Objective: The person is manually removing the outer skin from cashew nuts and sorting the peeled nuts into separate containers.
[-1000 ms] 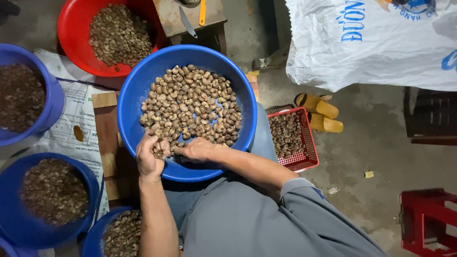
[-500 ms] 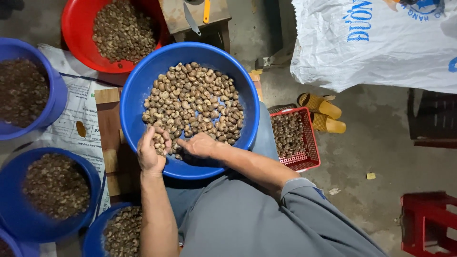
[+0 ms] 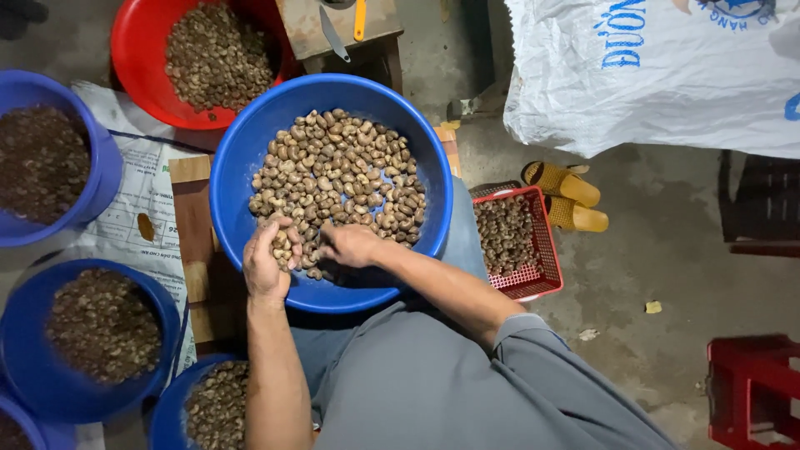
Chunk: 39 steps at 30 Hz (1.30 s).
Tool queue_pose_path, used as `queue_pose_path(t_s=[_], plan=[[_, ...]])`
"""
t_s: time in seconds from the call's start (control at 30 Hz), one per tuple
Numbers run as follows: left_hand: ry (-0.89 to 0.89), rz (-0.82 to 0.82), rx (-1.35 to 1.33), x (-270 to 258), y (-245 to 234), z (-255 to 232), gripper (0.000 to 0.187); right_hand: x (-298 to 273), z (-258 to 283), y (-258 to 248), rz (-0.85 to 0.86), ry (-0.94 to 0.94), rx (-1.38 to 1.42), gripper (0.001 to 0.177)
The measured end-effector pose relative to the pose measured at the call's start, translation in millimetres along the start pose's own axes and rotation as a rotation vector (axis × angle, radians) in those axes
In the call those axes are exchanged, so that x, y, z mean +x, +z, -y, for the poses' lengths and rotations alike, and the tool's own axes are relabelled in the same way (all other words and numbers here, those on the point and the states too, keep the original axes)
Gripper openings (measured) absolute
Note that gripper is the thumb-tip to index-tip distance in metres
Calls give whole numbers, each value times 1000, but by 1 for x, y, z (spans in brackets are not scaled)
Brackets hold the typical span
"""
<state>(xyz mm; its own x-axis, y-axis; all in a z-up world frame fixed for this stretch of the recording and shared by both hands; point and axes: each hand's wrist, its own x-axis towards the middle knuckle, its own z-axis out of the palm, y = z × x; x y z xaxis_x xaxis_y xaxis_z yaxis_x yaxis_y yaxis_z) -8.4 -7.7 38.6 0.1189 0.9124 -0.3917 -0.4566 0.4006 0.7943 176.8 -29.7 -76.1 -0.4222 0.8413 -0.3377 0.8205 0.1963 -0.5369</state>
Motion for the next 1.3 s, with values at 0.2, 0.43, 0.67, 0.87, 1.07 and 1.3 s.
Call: queue_pose_path(t_s=[0.2,0.43,0.67,0.87,1.07,1.3], plan=[[16,0,7,4,-7,6,24,17,-7,-7,8,277,1147,31],[34,1,27,7,-8,6,22,-4,11,-47,45,279,1336,20],[77,-56,52,3,-12,9,24,-9,-20,-44,-247,294,1011,19],[1,-53,38,-13,7,-23,28,-31,-2,-76,-126,121,333,19],[17,-53,81,-6,-3,-10,18,-31,34,-50,36,-278,150,19],[-28,-65,96,-6,0,-11,18,-35,19,-35,216,-128,-154,42]])
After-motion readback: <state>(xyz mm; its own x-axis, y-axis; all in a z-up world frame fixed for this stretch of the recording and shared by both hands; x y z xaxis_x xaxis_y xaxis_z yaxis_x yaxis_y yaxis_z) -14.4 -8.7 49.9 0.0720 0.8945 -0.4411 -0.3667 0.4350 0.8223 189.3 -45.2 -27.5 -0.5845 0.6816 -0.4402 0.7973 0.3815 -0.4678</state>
